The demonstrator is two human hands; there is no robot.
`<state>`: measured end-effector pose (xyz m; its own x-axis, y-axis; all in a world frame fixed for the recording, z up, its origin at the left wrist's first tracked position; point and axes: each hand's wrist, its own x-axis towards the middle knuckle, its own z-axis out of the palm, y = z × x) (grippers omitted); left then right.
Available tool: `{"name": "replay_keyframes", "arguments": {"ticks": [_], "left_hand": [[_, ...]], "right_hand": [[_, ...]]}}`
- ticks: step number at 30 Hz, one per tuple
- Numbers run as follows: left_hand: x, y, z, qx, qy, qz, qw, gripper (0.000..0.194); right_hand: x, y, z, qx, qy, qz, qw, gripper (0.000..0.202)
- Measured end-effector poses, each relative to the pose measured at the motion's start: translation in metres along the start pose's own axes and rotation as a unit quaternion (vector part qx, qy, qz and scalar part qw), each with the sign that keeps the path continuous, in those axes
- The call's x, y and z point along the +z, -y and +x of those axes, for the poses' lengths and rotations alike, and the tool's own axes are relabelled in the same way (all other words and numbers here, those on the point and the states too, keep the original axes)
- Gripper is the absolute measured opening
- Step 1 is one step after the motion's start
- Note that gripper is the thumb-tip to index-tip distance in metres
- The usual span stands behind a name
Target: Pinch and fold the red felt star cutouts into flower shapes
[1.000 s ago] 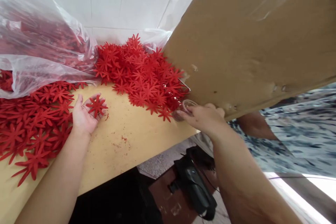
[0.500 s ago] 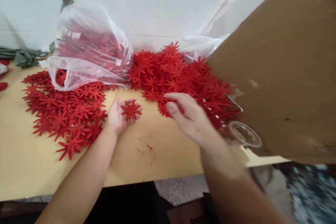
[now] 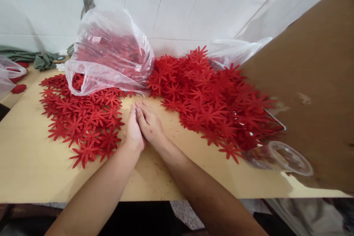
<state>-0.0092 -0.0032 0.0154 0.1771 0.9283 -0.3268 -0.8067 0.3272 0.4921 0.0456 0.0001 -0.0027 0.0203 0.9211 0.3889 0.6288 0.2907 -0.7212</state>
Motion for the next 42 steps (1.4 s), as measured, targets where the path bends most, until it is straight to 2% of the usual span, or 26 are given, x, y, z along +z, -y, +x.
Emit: {"name": "replay_keyframes", "arguments": {"ticks": [5, 10, 17, 20, 24, 27, 31, 35, 37, 39, 42], "left_hand": [[-0.003, 0.005, -0.003, 0.000, 0.015, -0.023, 1.000, 0.040], [-0.004, 0.002, -0.003, -0.003, -0.006, -0.043, 0.999, 0.038], [-0.006, -0.018, 0.001, -0.062, 0.028, -0.024, 0.997, 0.063], [-0.006, -0.016, 0.000, -0.055, 0.051, -0.008, 0.997, 0.063], [-0.002, 0.002, -0.008, 0.003, 0.102, 0.010, 0.995, 0.047], [0.000, 0.009, -0.013, -0.009, 0.121, 0.005, 0.993, 0.044], [0.001, 0.004, -0.019, -0.034, 0.149, 0.030, 0.988, 0.052], [0.003, 0.007, -0.026, -0.069, 0.157, 0.076, 0.982, 0.054], [0.005, 0.011, -0.026, -0.064, 0.142, 0.078, 0.985, 0.051], [0.006, 0.011, -0.024, -0.042, 0.119, 0.057, 0.990, 0.050], [0.002, 0.000, -0.016, 0.004, 0.077, -0.003, 0.997, 0.052]], "right_hand": [[0.001, 0.001, -0.006, -0.002, 0.017, 0.012, 1.000, 0.051], [0.002, 0.003, -0.006, -0.008, 0.021, 0.025, 0.999, 0.053], [0.001, 0.018, -0.018, -0.123, 0.037, 0.051, 0.990, 0.055], [-0.001, 0.016, -0.018, -0.141, 0.048, 0.057, 0.987, 0.055], [-0.005, -0.003, -0.008, -0.067, -0.002, 0.049, 0.997, 0.062], [-0.007, -0.012, -0.001, -0.031, -0.023, 0.055, 0.998, 0.067], [-0.013, -0.010, 0.004, -0.010, -0.035, 0.131, 0.991, 0.069], [-0.020, -0.016, 0.010, 0.134, -0.042, 0.170, 0.975, 0.081], [-0.019, -0.019, 0.009, 0.168, -0.043, 0.159, 0.972, 0.086], [-0.013, -0.015, 0.003, 0.116, -0.039, 0.135, 0.983, 0.087], [-0.002, 0.004, -0.012, -0.036, -0.007, 0.083, 0.996, 0.082]]}}
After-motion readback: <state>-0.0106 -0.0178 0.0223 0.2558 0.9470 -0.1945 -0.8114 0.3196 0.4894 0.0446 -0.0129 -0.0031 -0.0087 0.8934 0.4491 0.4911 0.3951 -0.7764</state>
